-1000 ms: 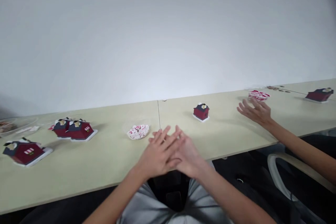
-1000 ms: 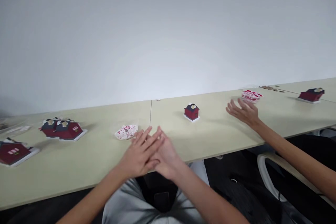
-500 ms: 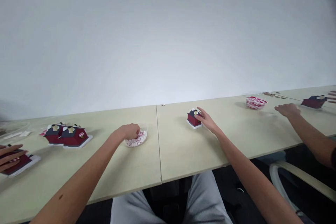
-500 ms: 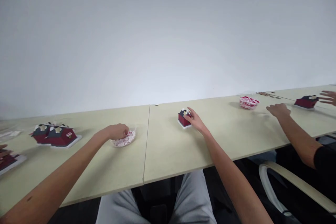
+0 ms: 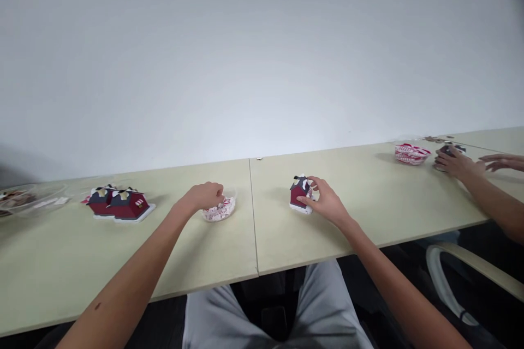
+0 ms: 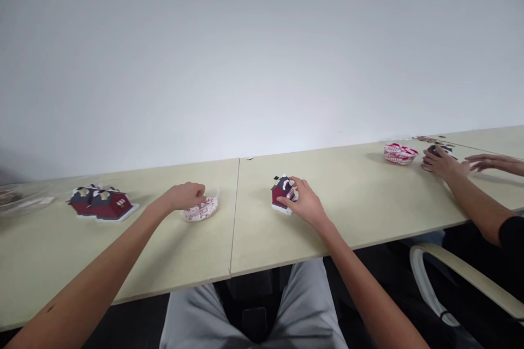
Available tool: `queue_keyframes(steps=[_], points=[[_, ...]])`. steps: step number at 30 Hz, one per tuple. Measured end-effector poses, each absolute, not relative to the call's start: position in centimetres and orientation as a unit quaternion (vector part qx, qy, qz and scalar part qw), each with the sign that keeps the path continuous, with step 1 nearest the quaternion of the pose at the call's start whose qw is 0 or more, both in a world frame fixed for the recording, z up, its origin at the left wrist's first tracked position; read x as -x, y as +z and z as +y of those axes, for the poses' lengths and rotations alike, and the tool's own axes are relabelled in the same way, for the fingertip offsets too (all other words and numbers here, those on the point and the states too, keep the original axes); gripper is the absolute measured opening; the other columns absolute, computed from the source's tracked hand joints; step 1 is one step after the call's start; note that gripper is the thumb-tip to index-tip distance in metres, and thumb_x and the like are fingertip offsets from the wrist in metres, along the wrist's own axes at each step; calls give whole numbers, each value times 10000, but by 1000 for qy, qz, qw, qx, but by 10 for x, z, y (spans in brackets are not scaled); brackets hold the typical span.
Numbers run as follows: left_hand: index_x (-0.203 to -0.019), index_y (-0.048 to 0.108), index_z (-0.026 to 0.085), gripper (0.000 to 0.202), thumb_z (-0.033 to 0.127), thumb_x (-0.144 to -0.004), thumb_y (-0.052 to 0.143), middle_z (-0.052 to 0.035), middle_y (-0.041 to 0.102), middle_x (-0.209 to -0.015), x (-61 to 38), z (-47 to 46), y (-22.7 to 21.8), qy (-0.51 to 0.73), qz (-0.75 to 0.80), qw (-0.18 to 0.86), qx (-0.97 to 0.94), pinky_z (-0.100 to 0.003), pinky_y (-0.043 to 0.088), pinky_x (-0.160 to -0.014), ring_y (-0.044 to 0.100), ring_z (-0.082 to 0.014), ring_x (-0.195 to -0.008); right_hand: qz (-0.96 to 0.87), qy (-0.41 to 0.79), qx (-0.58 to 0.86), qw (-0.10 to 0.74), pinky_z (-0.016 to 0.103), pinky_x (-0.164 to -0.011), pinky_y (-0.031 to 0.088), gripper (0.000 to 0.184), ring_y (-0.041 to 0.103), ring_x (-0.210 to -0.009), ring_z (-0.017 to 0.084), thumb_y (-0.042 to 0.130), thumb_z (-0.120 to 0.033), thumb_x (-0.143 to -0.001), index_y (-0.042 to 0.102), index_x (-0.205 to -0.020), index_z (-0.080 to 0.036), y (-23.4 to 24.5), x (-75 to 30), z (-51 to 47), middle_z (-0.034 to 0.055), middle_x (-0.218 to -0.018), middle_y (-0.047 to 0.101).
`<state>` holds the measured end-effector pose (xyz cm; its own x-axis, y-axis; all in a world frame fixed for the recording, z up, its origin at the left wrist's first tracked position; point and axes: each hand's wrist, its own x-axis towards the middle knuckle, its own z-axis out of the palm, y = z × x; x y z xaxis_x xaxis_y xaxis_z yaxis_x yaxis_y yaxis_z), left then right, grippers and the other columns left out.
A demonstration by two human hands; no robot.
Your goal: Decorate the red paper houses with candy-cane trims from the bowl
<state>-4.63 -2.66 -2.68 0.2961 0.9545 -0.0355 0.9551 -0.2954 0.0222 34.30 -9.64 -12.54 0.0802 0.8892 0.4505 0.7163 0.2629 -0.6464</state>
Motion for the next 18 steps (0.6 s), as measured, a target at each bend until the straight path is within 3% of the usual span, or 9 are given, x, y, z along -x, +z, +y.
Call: queue_keyframes(steps=[3, 5, 10, 14, 18], points=[[-633, 510, 211, 252, 351, -842, 496, -49, 636, -662, 38, -38, -17, 92, 589, -13, -803, -307, 335, -586, 512, -185, -555, -669, 130, 571, 458, 467, -1054, 476, 799, 555, -1289, 308, 712, -581, -784, 432, -1457, -255, -130, -336, -98, 127, -1453, 526], [-609, 499, 213, 312, 353, -885, 454, -29, 589, -599, 23, -50, -16, 182, 550, 3, -815, -298, 323, -565, 501, -180, -552, -666, 159, 560, 467, 479, -1077, 464, 817, 551, -1305, 313, 708, -536, -797, 393, -1489, -236, -132, -332, -96, 138, -1454, 534], [-741, 630, 211, 261, 322, -915, 469, -10, 676, -729, -46, -80, -51, 343, 404, 150, -835, -260, 403, -602, 589, -171, -680, -653, 187, 559, 475, 482, -1034, 501, 764, 593, -1245, 315, 725, -475, -785, 446, -1446, -212, -140, -322, -97, 140, -1397, 578], [-824, 666, 193, 256, 365, -937, 513, -2, 660, -733, -94, -93, -91, 398, 354, 264, -804, -238, 426, -609, 571, -144, -678, -661, 162, 538, 498, 453, -1049, 496, 711, 563, -1268, 290, 711, -478, -806, 454, -1426, -242, -144, -307, -110, 124, -1414, 540], [-976, 691, 196, 228, 374, -937, 554, -23, 684, -830, -107, -101, -111, 426, 343, 304, -780, -226, 439, -612, 608, -153, -762, -671, 135, 523, 509, 469, -1107, 450, 661, 518, -1311, 288, 685, -489, -839, 455, -1413, -257, -145, -299, -121, 117, -1382, 543]])
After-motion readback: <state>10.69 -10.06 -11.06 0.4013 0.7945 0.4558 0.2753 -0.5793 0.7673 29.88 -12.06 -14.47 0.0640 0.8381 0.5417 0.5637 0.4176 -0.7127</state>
